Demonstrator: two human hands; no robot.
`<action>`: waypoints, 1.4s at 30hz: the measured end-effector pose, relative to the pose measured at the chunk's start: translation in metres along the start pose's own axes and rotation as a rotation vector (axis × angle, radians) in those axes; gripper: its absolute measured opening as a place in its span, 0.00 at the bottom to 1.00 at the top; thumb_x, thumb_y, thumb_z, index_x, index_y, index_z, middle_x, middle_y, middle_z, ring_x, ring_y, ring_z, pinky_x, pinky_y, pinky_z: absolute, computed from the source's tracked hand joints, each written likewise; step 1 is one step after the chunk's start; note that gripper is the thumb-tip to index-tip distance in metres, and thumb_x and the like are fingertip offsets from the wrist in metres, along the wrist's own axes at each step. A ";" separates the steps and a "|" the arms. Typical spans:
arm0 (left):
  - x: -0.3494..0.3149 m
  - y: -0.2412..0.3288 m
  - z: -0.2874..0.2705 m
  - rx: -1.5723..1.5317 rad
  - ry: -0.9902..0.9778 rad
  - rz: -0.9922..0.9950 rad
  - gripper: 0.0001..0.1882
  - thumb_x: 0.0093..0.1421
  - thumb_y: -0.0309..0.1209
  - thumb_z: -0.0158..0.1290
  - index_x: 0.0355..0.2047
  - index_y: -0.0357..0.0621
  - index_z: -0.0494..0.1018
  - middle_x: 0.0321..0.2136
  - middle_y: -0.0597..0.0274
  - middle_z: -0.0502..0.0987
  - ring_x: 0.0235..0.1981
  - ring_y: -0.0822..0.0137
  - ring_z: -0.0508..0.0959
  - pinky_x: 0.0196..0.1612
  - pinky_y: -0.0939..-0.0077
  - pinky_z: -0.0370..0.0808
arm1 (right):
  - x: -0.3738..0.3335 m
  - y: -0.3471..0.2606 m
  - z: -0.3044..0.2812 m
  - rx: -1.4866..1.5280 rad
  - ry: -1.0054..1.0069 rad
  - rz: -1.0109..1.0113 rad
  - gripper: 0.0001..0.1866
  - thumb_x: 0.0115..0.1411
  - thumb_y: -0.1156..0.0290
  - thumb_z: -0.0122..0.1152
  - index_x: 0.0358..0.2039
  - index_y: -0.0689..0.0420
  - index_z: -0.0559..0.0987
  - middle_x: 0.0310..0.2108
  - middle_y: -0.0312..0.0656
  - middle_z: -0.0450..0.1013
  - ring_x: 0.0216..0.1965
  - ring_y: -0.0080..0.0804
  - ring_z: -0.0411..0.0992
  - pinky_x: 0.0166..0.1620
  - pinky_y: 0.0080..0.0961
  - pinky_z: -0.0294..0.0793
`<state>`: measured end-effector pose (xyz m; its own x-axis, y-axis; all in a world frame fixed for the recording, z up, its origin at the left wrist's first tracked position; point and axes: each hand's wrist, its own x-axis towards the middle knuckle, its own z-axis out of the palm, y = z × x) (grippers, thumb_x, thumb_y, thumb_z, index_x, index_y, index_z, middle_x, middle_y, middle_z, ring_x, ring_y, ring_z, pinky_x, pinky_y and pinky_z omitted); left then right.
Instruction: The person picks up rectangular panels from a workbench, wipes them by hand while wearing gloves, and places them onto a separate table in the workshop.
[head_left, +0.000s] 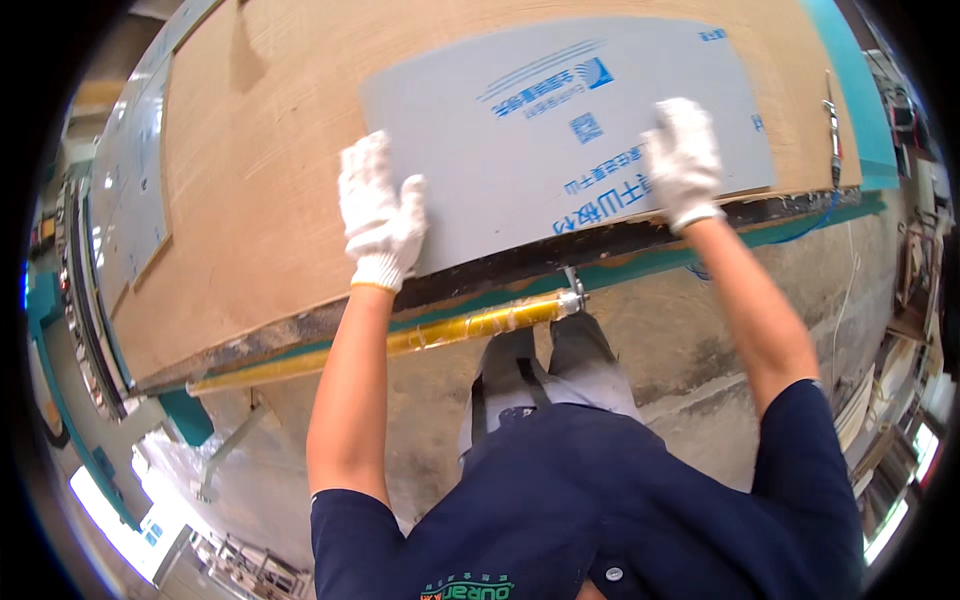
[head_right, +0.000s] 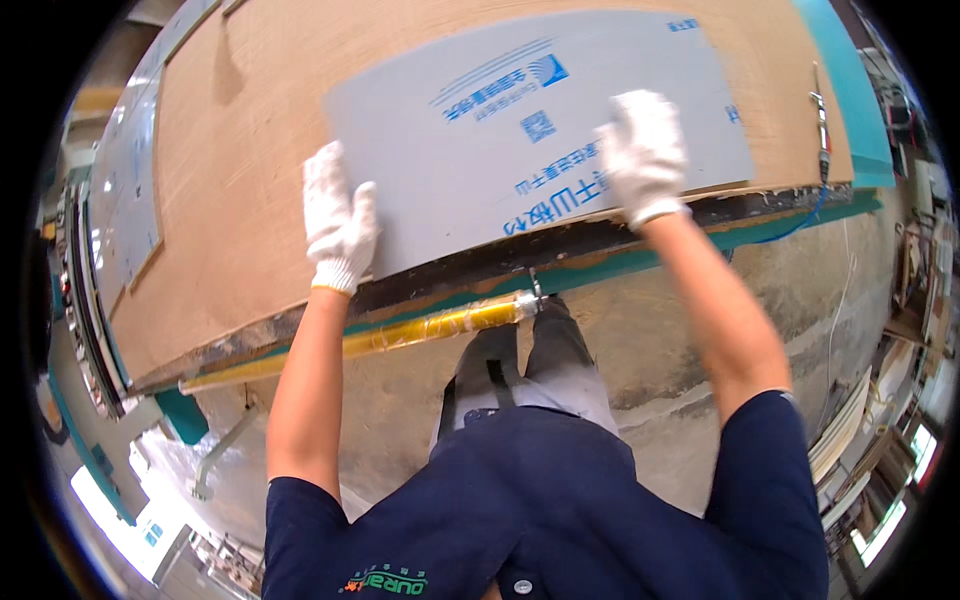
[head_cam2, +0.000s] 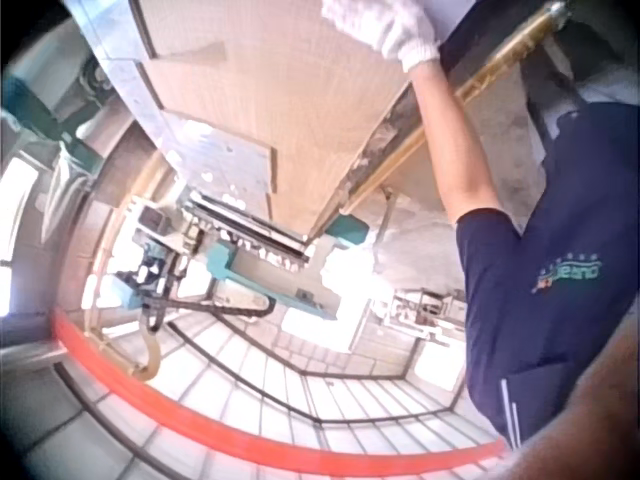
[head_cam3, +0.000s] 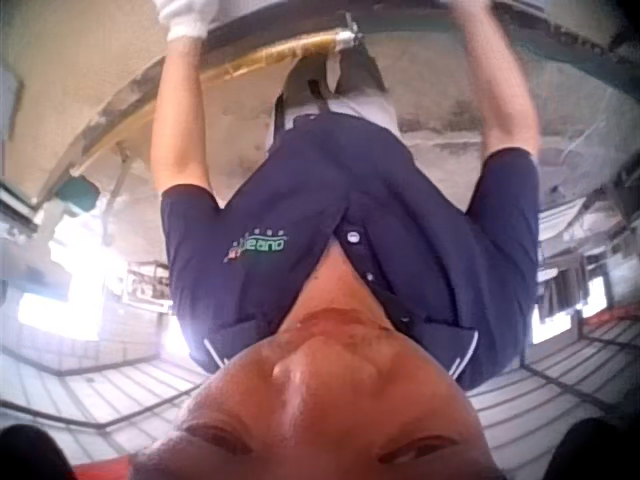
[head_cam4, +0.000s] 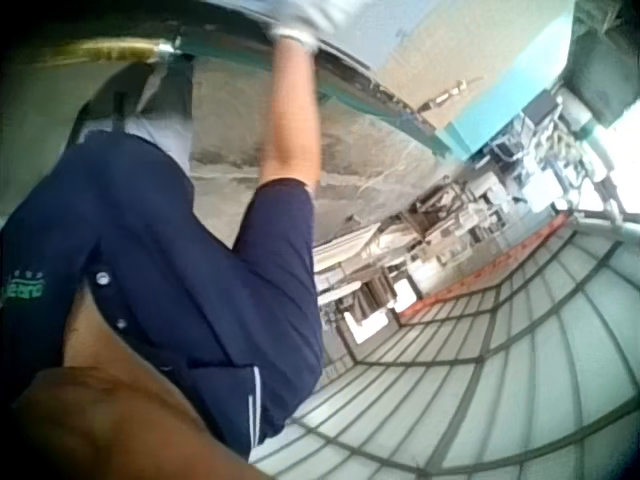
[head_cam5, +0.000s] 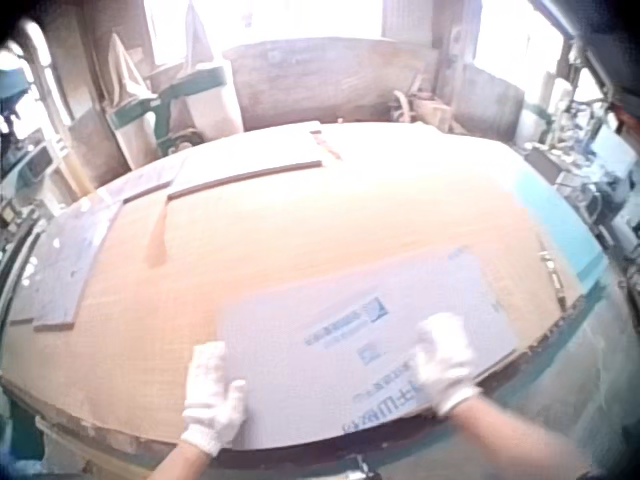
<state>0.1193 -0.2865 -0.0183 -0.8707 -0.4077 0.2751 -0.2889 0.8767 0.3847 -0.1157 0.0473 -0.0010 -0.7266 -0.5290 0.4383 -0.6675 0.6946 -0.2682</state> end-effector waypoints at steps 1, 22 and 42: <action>0.017 0.021 0.006 0.149 -0.099 -0.034 0.38 0.69 0.51 0.48 0.74 0.45 0.61 0.74 0.44 0.60 0.76 0.41 0.53 0.77 0.46 0.47 | -0.008 -0.035 0.007 0.112 -0.007 -0.149 0.24 0.54 0.67 0.72 0.51 0.61 0.80 0.53 0.56 0.76 0.57 0.58 0.72 0.65 0.52 0.68; 0.026 0.019 0.022 0.241 -0.188 0.034 0.37 0.67 0.41 0.51 0.74 0.45 0.60 0.74 0.41 0.57 0.77 0.40 0.52 0.77 0.43 0.44 | -0.021 -0.025 0.009 -0.013 -0.148 0.098 0.41 0.64 0.40 0.60 0.69 0.54 0.70 0.72 0.54 0.63 0.76 0.53 0.53 0.79 0.50 0.40; 0.147 0.167 0.098 0.409 -0.355 -0.104 0.43 0.67 0.46 0.50 0.74 0.32 0.54 0.76 0.39 0.52 0.78 0.43 0.47 0.78 0.48 0.39 | -0.009 0.225 -0.062 0.168 -0.434 -0.038 0.51 0.61 0.51 0.66 0.77 0.58 0.54 0.79 0.61 0.42 0.80 0.61 0.34 0.78 0.59 0.26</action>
<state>-0.0955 -0.1751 -0.0001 -0.8896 -0.4482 -0.0876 -0.4500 0.8930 0.0003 -0.2497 0.2389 -0.0118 -0.6779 -0.7326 0.0609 -0.6864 0.6011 -0.4094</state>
